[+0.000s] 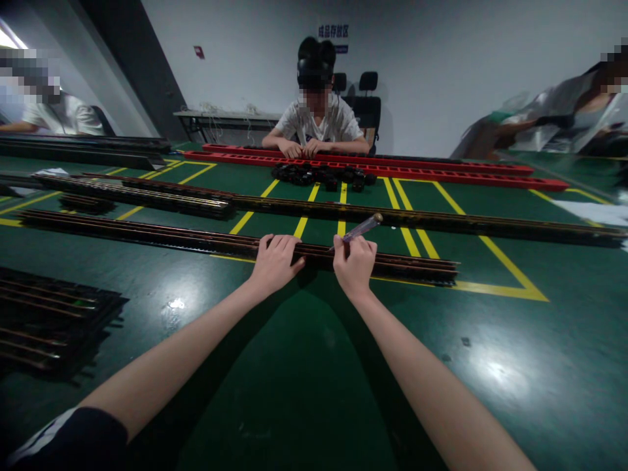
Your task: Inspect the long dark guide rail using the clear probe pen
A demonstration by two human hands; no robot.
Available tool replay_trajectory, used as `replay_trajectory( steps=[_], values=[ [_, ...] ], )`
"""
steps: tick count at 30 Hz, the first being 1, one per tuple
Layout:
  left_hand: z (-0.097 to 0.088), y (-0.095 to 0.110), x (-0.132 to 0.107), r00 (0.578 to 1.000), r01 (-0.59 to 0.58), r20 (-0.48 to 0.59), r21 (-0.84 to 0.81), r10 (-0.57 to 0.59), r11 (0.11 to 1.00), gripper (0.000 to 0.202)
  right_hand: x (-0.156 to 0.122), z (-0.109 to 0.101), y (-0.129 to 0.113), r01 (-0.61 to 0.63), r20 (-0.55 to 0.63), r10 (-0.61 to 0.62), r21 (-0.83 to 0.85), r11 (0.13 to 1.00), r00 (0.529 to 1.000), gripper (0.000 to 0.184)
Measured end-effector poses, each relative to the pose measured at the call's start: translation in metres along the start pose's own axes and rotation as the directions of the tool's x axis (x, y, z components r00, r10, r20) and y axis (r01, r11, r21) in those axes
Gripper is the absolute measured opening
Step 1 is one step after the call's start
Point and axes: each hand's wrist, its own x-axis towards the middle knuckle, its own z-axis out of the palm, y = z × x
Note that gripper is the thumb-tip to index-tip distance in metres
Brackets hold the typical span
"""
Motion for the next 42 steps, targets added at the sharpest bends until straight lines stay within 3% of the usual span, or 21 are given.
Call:
replay_trajectory(
  steps=[20,37,42],
  values=[
    [-0.0009,-0.0024,-0.0001,0.999,0.023,0.03,-0.027,-0.022,0.999,0.034,0.0005,-0.0014,-0.0029,-0.027,0.04,0.027,0.004,1.0,0.999,0.036],
    [0.0016,-0.0035,-0.0003,1.0,0.023,0.02,-0.031,-0.023,0.999,0.036,0.0014,-0.0022,-0.0014,-0.096,-0.08,0.094,-0.012,0.995,0.992,0.033],
    [0.0008,-0.0035,-0.0004,0.999,0.026,0.03,-0.041,-0.025,0.999,0.036,0.0013,-0.0016,0.0,-0.083,-0.038,0.082,-0.009,0.997,0.996,0.035]
  ],
)
